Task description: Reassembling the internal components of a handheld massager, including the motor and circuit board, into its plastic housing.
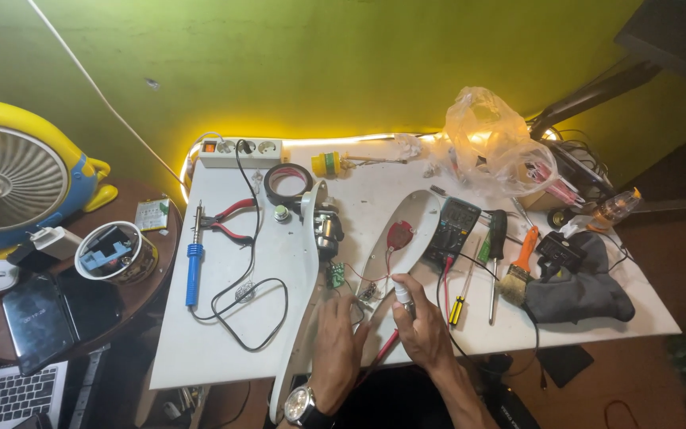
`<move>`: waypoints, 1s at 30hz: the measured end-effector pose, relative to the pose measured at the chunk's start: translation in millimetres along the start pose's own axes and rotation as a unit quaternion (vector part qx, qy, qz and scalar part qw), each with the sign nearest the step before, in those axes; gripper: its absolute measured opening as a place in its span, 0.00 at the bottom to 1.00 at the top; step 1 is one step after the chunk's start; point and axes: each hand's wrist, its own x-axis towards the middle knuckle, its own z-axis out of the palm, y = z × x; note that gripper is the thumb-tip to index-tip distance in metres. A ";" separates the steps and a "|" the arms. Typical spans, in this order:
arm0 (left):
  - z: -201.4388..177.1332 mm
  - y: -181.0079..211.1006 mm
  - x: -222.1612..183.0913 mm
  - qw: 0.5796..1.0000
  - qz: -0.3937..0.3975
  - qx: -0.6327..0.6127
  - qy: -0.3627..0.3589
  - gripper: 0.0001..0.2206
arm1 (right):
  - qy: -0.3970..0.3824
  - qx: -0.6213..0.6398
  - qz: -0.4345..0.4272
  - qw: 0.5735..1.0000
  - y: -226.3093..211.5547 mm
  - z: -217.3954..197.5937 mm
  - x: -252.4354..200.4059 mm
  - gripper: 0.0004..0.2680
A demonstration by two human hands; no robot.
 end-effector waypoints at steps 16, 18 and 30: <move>12.4 -25.9 -5.2 0.997 0.019 -0.055 0.052 0.17 | -0.004 0.004 -0.023 1.000 17.2 7.2 -1.2 0.17; 10.4 -22.5 -5.7 0.997 0.006 -0.056 0.051 0.15 | -0.010 0.027 -0.043 0.999 14.8 5.0 -3.6 0.18; 7.3 -18.8 -6.0 0.998 -0.031 -0.039 0.029 0.16 | -0.014 0.050 -0.021 0.998 14.5 1.7 -10.4 0.17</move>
